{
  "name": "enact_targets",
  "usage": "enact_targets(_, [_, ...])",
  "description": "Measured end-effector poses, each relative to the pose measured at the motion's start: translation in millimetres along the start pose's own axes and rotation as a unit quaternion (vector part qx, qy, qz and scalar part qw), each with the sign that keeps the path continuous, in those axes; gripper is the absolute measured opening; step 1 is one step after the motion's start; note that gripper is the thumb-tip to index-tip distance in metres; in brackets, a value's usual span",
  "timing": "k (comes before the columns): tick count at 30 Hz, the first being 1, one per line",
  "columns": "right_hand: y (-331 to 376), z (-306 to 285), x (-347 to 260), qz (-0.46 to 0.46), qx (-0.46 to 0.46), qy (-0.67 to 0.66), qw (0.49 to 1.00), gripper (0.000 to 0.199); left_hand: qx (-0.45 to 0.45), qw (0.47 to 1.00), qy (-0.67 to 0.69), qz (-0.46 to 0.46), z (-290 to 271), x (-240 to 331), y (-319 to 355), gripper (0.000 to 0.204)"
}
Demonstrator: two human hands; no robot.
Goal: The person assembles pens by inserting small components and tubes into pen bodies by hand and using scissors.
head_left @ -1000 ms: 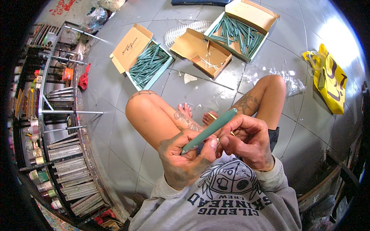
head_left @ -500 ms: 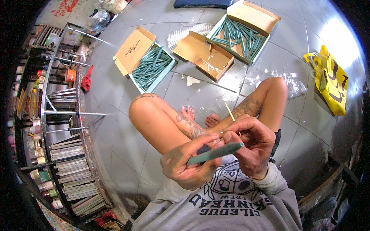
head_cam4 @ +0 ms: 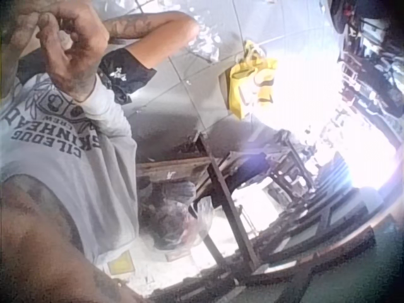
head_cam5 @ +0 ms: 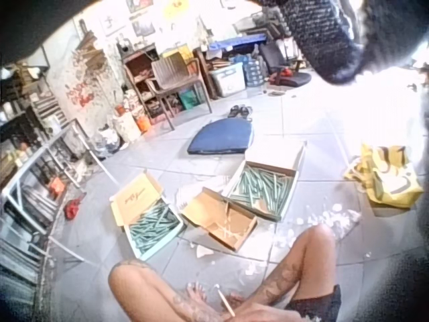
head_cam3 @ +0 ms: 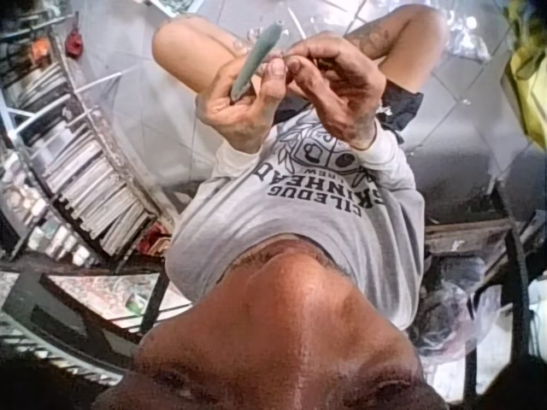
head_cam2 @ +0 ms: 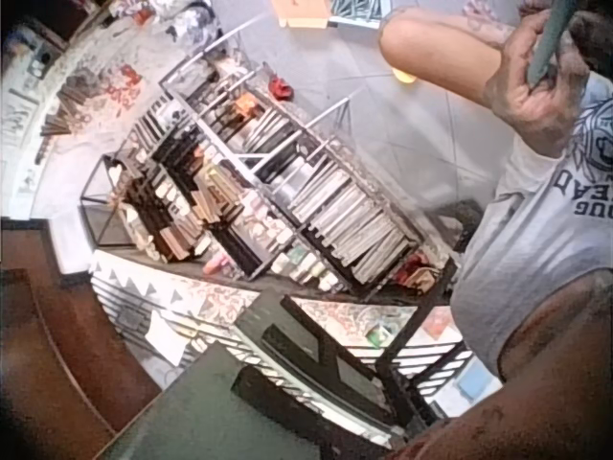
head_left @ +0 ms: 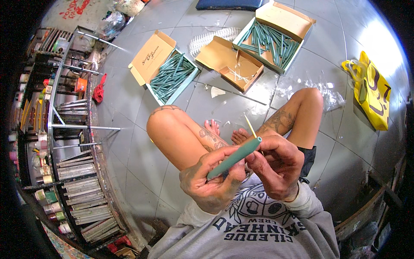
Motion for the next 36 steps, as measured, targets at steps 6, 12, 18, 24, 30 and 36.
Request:
enact_targets(6, [-4.1, 3.6, -14.6, -0.08, -0.017, 0.106, 0.991, 0.015, -0.032, 0.996, -0.073, 0.027, -2.4, 7.5, -5.5, 0.024])
enact_targets(12, [-0.9, 6.0, -17.7, -0.145, -0.02, 0.144, 0.979, 0.022, -0.068, 0.986, -0.117, 0.101, -2.3, 22.4, -15.2, 0.027])
enact_targets(18, [-1.6, 6.5, -19.3, -0.131, -0.016, 0.137, 0.982, 0.023, -0.068, 0.993, -0.065, 0.072, -4.5, 9.3, -12.3, 0.026])
enact_targets(24, [-6.2, 8.8, -10.7, -0.129, -0.019, 0.113, 0.985, 0.016, -0.068, 0.997, -0.036, -0.012, 0.9, 6.8, -20.7, 0.018])
enact_targets(30, [-5.1, 8.2, -0.7, 0.023, -0.045, -0.019, 0.999, 0.009, -0.061, 0.994, 0.022, -0.085, -1.1, -7.2, -19.5, 0.015])
enact_targets(36, [-2.5, 8.6, 7.1, 0.075, -0.031, -0.081, 0.993, 0.009, -0.073, 0.993, 0.033, -0.087, -2.0, -6.5, -19.4, 0.014])
Point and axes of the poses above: each hand's wrist, its own y-axis away from the middle knuckle, its own z-axis out of the palm, x = y × z, the point moved 8 cm from there along -y, towards the middle knuckle, and after that the axes turned 1 degree about y, right-handed, at the moved point
